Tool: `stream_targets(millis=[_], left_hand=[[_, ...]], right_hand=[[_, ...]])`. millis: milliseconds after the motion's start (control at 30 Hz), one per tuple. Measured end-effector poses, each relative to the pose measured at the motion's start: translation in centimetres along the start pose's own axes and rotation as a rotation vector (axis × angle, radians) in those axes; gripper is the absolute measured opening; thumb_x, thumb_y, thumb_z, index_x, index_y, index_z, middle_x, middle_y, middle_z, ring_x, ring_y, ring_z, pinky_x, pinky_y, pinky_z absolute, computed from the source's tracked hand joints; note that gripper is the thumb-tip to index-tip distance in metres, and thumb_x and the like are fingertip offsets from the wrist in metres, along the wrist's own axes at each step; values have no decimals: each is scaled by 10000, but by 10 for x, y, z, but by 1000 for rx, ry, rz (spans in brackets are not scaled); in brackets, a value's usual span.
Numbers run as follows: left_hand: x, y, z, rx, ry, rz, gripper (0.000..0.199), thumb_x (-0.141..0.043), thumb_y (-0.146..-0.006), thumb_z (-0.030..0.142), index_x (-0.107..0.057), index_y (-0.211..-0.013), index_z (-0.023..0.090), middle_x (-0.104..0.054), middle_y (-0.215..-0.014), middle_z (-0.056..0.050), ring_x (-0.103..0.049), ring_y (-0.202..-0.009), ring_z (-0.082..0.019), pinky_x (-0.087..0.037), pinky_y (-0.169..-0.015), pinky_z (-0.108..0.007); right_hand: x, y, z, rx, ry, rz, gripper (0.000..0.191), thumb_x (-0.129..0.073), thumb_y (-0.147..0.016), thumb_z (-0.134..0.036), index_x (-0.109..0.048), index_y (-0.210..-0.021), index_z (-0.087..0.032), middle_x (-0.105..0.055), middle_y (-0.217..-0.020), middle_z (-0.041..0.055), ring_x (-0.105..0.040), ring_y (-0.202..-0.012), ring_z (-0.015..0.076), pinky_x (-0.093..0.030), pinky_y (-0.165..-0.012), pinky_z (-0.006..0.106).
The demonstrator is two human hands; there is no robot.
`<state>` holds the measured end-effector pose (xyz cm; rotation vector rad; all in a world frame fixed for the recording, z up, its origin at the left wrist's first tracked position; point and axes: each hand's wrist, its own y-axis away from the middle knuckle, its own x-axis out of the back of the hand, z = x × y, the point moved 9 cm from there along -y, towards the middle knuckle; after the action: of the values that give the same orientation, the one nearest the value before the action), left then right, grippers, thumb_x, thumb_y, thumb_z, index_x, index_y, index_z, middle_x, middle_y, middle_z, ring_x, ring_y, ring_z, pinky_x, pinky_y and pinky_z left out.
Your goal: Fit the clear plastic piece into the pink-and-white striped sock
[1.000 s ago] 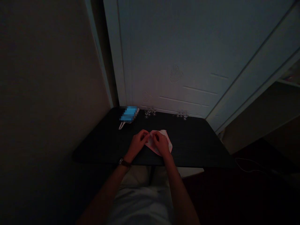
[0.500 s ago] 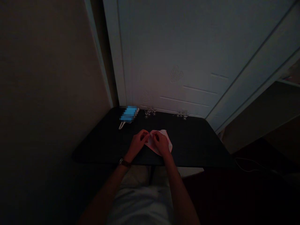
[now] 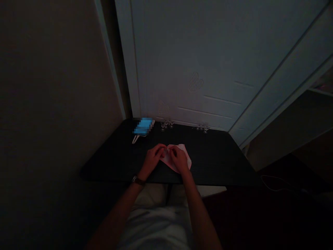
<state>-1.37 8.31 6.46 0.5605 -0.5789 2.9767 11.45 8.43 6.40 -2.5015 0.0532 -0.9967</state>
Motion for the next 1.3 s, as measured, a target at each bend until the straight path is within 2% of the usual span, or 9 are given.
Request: stream_targets(millis=[200,300,567,1300], left_hand=[[3,0,6,-32,90,31,198,-376,-853,321,-525,-905,203,-545,-699,15,-544,-651,-137,-424,-631,-235],[0,0,7,-36,125,11,181,-378,-854,317,-510,-888,198,-537,-693,17,-535,-638,-133,-425,-621,-233],[-4,0,3,-20,100,-11,194,-458,-820,354,-537,-904,197,-593,-762,-6,-565,-664,-140,-442,-623,-231],[-14,2,7,-60,28,-123,198,-500,-797,339,-576,-864,168,-611,-798,-22,-567,-730,-156,-435,-646,-234]], right_hand=[[1,0,-1,16,-41,12,190,-412,-844,-223,-576,-940,-217,-642,-956,20,-579,-869,154,-420,-750,259],[1,0,-4,33,-68,8,184,-414,-844,-213,-574,-934,-225,-638,-992,9,-575,-902,151,-417,-781,261],[8,1,-5,34,-93,68,213,-389,-856,-214,-573,-964,-220,-635,-942,22,-571,-874,151,-413,-782,259],[13,1,-1,11,-96,130,185,-392,-856,-219,-573,-892,-224,-632,-842,3,-572,-778,146,-409,-705,245]])
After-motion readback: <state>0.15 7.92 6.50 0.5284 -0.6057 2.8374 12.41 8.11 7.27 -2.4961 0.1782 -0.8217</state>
